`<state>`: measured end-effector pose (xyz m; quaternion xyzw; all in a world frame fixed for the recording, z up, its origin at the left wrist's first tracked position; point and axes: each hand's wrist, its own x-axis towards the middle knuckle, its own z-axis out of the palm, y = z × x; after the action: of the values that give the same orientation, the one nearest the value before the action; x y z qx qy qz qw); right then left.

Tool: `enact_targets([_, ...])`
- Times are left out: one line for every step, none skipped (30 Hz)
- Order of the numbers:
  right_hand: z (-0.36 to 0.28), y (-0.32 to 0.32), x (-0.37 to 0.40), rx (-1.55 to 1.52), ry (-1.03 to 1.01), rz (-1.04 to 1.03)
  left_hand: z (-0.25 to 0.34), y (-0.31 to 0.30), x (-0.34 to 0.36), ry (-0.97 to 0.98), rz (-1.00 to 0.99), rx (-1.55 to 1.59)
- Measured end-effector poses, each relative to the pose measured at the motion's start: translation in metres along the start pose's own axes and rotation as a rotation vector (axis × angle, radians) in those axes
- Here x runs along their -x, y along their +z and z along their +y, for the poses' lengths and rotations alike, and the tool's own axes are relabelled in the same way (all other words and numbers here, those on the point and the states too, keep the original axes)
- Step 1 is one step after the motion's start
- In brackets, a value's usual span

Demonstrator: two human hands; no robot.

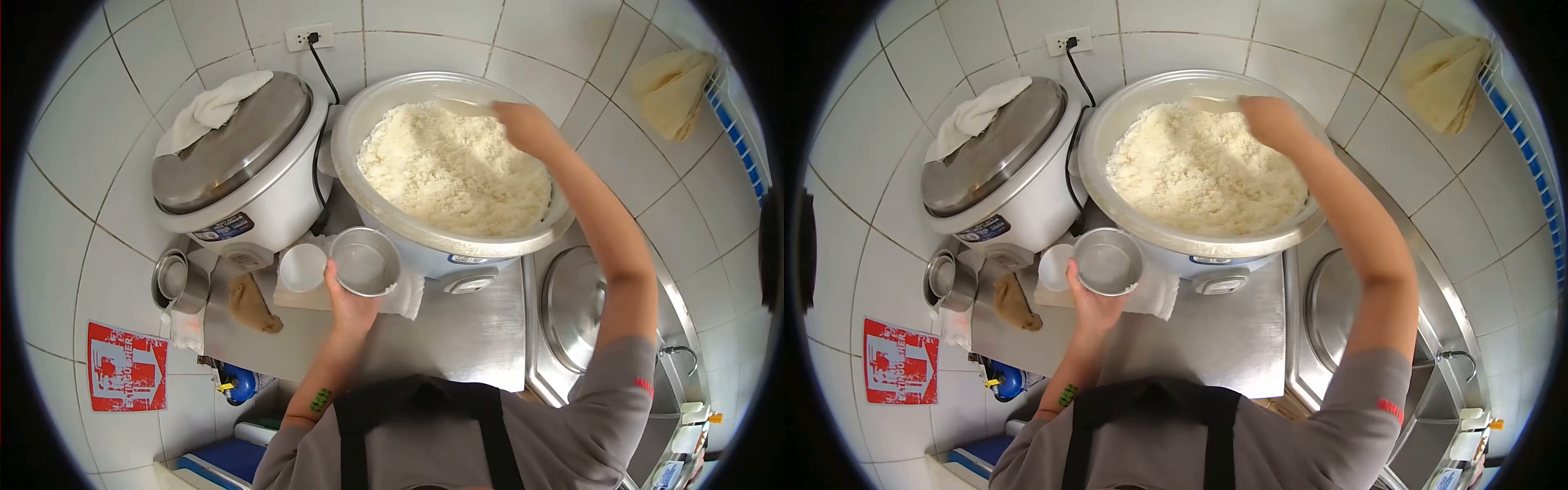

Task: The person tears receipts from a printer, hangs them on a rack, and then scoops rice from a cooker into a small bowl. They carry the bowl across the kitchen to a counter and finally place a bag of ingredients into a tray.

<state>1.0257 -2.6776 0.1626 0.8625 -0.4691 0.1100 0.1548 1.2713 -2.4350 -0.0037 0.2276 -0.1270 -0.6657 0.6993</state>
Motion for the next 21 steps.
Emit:
enact_targets([-0.017, 0.013, -0.024, 0.008, 0.033, -0.102, 0.000, 0.003, 0.000, 0.012, 0.020, -0.028])
enact_targets([-0.025, 0.029, -0.050, 0.104, 0.015, -0.184, 0.000, 0.007, 0.001, 0.013, 0.020, -0.023])
enact_targets([-0.030, 0.045, -0.068, 0.201, -0.003, -0.262, 0.000, 0.010, 0.003, -0.002, 0.073, 0.005])
enact_targets([-0.032, 0.057, -0.076, 0.205, -0.007, -0.252, 0.002, 0.012, 0.002, -0.011, 0.122, 0.030])
enact_targets([-0.036, 0.067, -0.085, 0.174, -0.016, -0.215, 0.003, 0.012, 0.001, -0.001, 0.118, 0.030])
enact_targets([-0.037, 0.075, -0.094, 0.143, -0.028, -0.179, 0.003, 0.011, 0.001, -0.004, 0.097, 0.030])
enact_targets([-0.037, 0.075, -0.097, 0.120, -0.029, -0.192, 0.004, 0.011, 0.000, -0.011, 0.082, 0.030])
enact_targets([-0.038, 0.077, -0.099, 0.116, -0.039, -0.196, 0.005, 0.013, 0.002, -0.006, 0.091, 0.033])
enact_targets([-0.036, 0.076, -0.102, 0.129, -0.052, -0.237, 0.006, 0.016, 0.003, -0.002, 0.098, 0.062])
enact_targets([-0.039, 0.073, -0.101, 0.142, -0.063, -0.284, 0.007, 0.018, 0.005, -0.004, 0.107, 0.091])
enact_targets([-0.042, 0.068, -0.100, 0.142, -0.067, -0.291, 0.007, 0.018, 0.005, -0.006, 0.113, 0.096])
enact_targets([-0.045, 0.064, -0.099, 0.147, -0.106, -0.308, 0.006, 0.018, 0.004, 0.008, 0.127, 0.062])
enact_targets([-0.049, 0.059, -0.098, 0.152, -0.145, -0.325, 0.004, 0.018, 0.003, 0.020, 0.140, 0.028])
enact_targets([-0.052, 0.055, -0.095, 0.153, -0.143, -0.332, 0.003, 0.018, 0.003, 0.014, 0.143, 0.030])
enact_targets([-0.056, 0.050, -0.092, 0.124, -0.162, -0.339, 0.003, 0.018, 0.004, 0.031, 0.132, 0.017])
enact_targets([-0.061, 0.047, -0.090, 0.095, -0.181, -0.343, 0.003, 0.018, 0.003, 0.050, 0.120, 0.002])
enact_targets([-0.070, 0.045, -0.085, 0.094, -0.178, -0.345, 0.003, 0.019, 0.003, 0.047, 0.121, 0.001])
enact_targets([-0.079, 0.044, -0.079, 0.060, -0.246, -0.341, 0.003, 0.019, 0.003, 0.054, 0.111, -0.001])
enact_targets([-0.085, 0.043, -0.074, 0.025, -0.315, -0.338, 0.002, 0.019, 0.004, 0.062, 0.104, -0.001])
enact_targets([-0.088, 0.044, -0.067, 0.015, -0.315, -0.347, 0.002, 0.019, 0.008, 0.055, 0.115, -0.005])
enact_targets([-0.091, 0.043, -0.067, 0.016, -0.333, -0.362, 0.003, 0.019, 0.008, 0.048, 0.111, -0.011])
